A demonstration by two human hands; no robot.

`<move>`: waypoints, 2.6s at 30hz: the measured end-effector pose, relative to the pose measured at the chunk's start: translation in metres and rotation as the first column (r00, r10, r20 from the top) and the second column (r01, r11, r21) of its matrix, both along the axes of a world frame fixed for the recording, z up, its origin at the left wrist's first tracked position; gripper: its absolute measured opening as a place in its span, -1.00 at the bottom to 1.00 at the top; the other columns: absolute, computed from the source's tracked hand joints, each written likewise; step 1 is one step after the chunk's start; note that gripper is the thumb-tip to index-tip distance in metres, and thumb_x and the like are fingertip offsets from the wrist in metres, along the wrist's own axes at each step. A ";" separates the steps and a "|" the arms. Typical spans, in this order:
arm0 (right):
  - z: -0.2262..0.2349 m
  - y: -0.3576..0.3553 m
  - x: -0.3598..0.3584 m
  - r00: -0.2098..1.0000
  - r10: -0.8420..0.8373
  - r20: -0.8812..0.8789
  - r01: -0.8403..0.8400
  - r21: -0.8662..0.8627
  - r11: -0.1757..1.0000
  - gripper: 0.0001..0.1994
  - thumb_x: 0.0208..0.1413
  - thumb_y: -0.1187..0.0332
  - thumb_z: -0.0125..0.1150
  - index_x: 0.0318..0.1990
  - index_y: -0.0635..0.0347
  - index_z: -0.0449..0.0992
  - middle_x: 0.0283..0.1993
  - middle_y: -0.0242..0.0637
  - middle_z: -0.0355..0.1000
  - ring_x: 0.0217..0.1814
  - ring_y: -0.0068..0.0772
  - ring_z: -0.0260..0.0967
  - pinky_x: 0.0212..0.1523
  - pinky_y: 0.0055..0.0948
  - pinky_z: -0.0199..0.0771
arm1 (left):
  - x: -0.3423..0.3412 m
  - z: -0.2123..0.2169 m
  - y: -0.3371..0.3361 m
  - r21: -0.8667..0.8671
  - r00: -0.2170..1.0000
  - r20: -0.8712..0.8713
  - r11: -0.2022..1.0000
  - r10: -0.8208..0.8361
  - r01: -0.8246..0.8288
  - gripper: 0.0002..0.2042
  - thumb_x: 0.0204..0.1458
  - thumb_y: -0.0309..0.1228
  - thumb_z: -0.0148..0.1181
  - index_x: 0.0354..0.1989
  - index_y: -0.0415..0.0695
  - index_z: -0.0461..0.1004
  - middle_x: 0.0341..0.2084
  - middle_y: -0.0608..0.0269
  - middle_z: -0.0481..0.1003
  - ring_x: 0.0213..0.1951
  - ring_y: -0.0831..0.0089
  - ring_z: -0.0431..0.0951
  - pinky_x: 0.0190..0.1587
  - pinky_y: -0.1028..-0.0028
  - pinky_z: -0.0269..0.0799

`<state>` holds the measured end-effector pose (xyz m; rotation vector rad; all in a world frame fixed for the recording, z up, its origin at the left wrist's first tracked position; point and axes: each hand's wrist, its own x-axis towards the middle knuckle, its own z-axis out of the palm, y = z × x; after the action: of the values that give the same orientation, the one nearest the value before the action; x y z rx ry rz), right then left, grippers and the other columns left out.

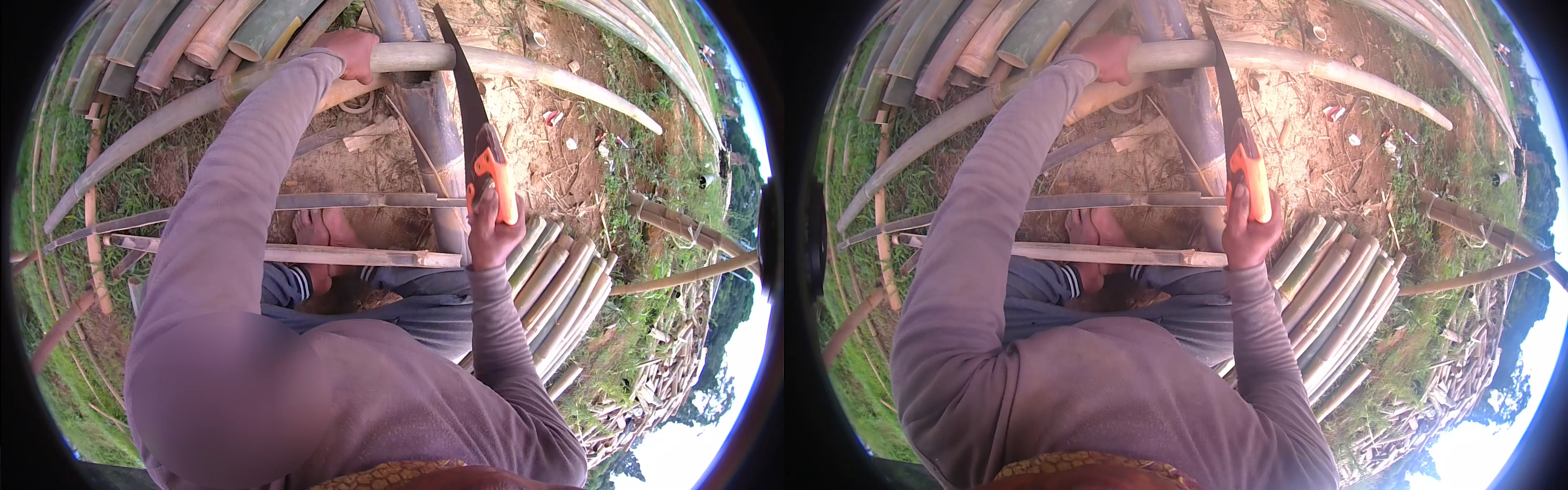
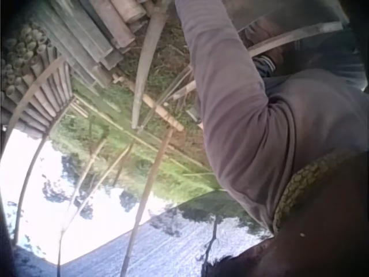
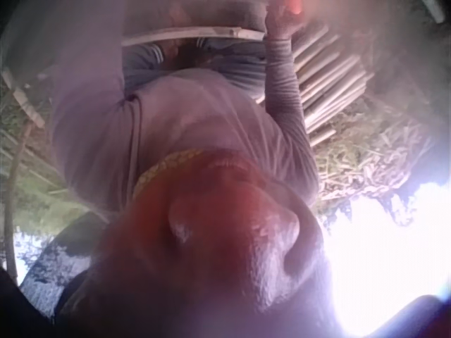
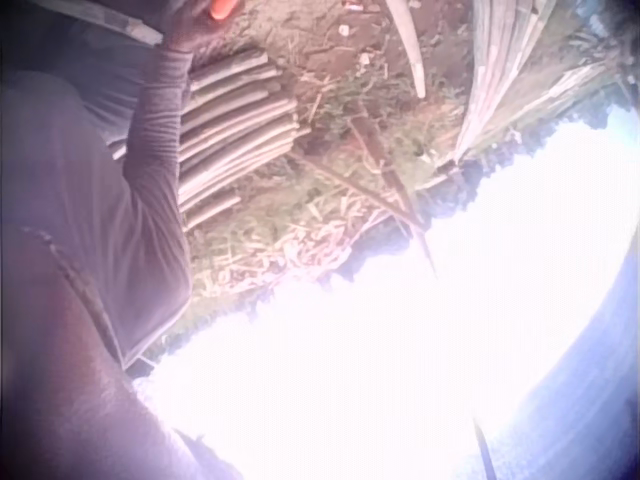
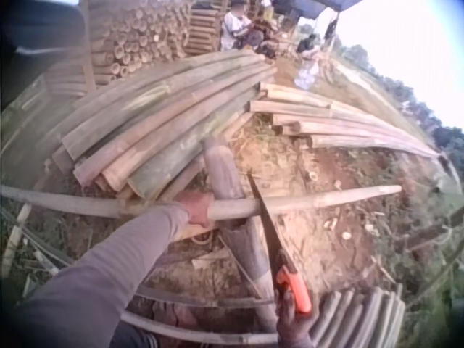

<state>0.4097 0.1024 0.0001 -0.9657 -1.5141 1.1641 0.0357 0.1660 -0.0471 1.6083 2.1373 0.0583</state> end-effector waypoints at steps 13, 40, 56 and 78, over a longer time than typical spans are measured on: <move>-0.012 -0.038 0.043 0.943 -0.131 0.307 0.082 0.166 0.983 -0.81 0.42 0.41 0.25 0.03 0.38 0.52 -0.49 -0.46 0.45 -0.55 -0.74 0.34 -0.51 -0.66 0.37 | -0.016 -0.003 0.014 -0.094 0.989 0.145 0.994 -0.037 0.051 -0.18 -0.28 -0.28 0.50 0.32 -0.23 0.48 0.06 -0.13 0.64 0.09 0.02 0.67 0.14 0.20 0.59; 0.015 0.022 -0.007 0.916 -0.123 0.383 0.103 0.072 0.992 -0.71 0.29 0.32 0.41 -0.02 0.40 0.60 -0.39 -0.05 0.62 -0.36 -0.33 0.66 -0.32 -0.33 0.59 | -0.040 -0.011 0.025 -0.156 0.914 0.404 0.982 -0.034 0.106 -0.28 -0.28 -0.29 0.55 0.19 -0.24 0.55 -0.04 0.06 0.66 0.00 0.23 0.64 0.18 0.38 0.45; -0.065 0.053 0.123 0.594 -0.494 0.634 0.112 0.543 0.832 -0.51 0.25 0.28 0.41 0.28 0.24 0.47 0.06 0.03 0.63 -0.05 0.12 0.67 -0.09 -0.08 0.69 | -0.038 0.016 -0.142 0.477 0.951 -0.300 0.852 -0.076 0.218 -0.21 -0.14 -0.30 0.59 0.34 -0.10 0.36 0.12 0.08 0.51 0.22 0.03 0.49 0.30 0.14 0.40; 0.010 -0.087 -0.074 0.719 -0.018 -0.695 -0.573 -0.607 0.551 -0.46 0.34 -0.04 0.30 0.35 0.00 0.45 0.32 -0.32 0.49 0.42 -0.17 0.36 0.48 0.16 0.28 | 0.143 0.210 -0.192 0.750 0.854 0.035 0.578 -0.520 0.322 -0.11 -0.13 -0.10 0.57 0.45 -0.02 0.35 0.03 0.00 0.61 0.09 0.00 0.59 0.20 0.06 0.39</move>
<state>0.3357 0.0158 0.0098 -0.7010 -0.5238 2.2806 0.1783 -0.0258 0.1633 2.3612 1.5162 1.0245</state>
